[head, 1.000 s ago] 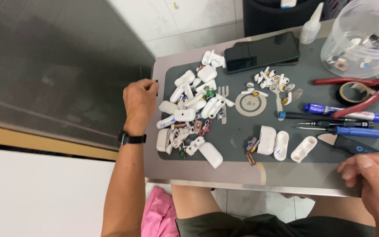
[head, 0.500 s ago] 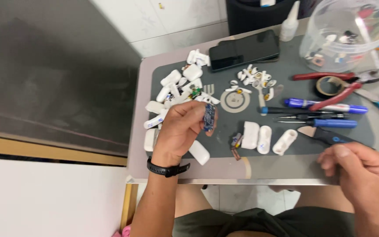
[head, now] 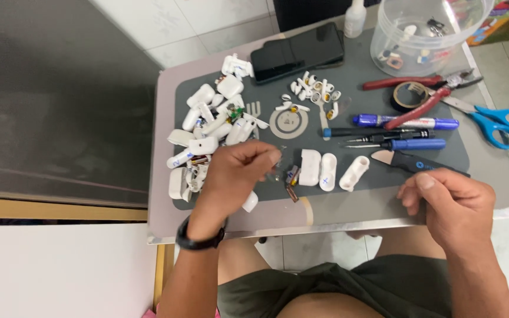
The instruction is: Disassembling and reassembling an electronic earbud charging case using a precision screwdriver and other hand tools
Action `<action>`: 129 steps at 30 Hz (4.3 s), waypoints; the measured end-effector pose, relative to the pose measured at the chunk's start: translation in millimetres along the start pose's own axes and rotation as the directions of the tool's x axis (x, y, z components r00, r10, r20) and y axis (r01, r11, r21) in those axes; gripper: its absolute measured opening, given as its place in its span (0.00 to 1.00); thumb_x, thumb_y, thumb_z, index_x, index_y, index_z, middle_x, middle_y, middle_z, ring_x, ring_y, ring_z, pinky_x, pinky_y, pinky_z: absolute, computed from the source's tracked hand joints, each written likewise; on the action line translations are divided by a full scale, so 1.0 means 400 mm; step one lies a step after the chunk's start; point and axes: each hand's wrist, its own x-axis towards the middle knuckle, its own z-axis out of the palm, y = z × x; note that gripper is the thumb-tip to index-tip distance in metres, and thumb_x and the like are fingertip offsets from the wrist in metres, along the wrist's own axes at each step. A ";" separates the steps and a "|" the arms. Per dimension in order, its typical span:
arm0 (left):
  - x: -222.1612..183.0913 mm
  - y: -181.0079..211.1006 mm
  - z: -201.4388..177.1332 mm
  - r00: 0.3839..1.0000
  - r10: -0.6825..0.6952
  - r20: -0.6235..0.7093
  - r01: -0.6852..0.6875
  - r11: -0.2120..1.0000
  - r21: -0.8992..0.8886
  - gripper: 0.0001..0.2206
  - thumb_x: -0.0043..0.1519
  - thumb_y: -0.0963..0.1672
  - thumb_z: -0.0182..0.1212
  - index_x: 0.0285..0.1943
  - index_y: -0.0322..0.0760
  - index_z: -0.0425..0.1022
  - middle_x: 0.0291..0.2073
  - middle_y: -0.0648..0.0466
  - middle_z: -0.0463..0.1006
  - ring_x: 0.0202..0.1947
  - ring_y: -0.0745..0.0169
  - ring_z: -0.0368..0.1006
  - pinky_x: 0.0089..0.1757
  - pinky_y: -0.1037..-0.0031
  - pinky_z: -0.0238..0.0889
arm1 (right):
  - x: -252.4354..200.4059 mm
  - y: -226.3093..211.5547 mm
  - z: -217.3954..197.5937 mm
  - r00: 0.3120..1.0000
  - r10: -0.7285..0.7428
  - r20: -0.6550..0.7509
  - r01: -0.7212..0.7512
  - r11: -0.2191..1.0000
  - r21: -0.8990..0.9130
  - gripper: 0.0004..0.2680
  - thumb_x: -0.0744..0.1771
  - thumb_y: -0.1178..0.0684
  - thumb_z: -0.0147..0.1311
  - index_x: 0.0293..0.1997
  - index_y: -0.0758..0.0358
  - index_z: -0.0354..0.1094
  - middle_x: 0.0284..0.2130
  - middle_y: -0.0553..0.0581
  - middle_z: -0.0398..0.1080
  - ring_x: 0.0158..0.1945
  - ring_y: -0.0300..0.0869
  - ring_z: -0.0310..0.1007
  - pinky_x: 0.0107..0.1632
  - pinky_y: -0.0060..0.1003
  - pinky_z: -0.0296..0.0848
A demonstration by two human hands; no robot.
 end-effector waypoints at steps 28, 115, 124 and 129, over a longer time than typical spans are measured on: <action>0.058 -0.158 0.167 0.887 0.461 0.002 -0.311 0.593 0.743 0.19 0.60 0.46 0.68 0.18 0.36 0.66 0.19 0.55 0.68 0.24 0.51 0.65 0.34 0.60 0.58 | 0.003 -0.020 0.005 1.000 0.009 0.021 -0.007 0.996 -0.087 0.11 0.70 0.59 0.50 0.27 0.68 0.70 0.21 0.58 0.70 0.21 0.39 0.64 0.27 0.30 0.62; 0.026 -0.102 0.132 0.694 0.708 0.127 -0.477 0.321 0.818 0.11 0.59 0.41 0.69 0.51 0.40 0.83 0.44 0.49 0.83 0.49 0.46 0.78 0.46 0.64 0.69 | 0.012 0.005 0.068 0.769 -0.585 0.257 0.632 0.636 -0.442 0.05 0.64 0.60 0.66 0.39 0.68 0.78 0.40 0.61 0.79 0.46 0.55 0.80 0.52 0.48 0.76; -0.165 0.035 0.034 0.887 0.157 -0.434 0.088 0.866 0.492 0.15 0.54 0.44 0.74 0.51 0.44 0.85 0.45 0.59 0.87 0.34 0.80 0.74 0.35 0.85 0.71 | 0.001 0.006 0.066 0.790 -0.505 0.349 0.607 0.565 -0.558 0.11 0.65 0.61 0.67 0.52 0.68 0.75 0.46 0.61 0.78 0.52 0.50 0.77 0.57 0.43 0.73; -0.184 -0.002 0.016 0.866 0.148 -0.479 0.040 0.932 0.360 0.17 0.55 0.41 0.73 0.54 0.38 0.83 0.38 0.54 0.86 0.31 0.80 0.69 0.36 0.86 0.75 | 0.003 0.006 0.070 0.765 -0.540 0.349 0.636 0.550 -0.541 0.09 0.65 0.63 0.67 0.48 0.70 0.75 0.44 0.60 0.79 0.50 0.53 0.79 0.57 0.45 0.75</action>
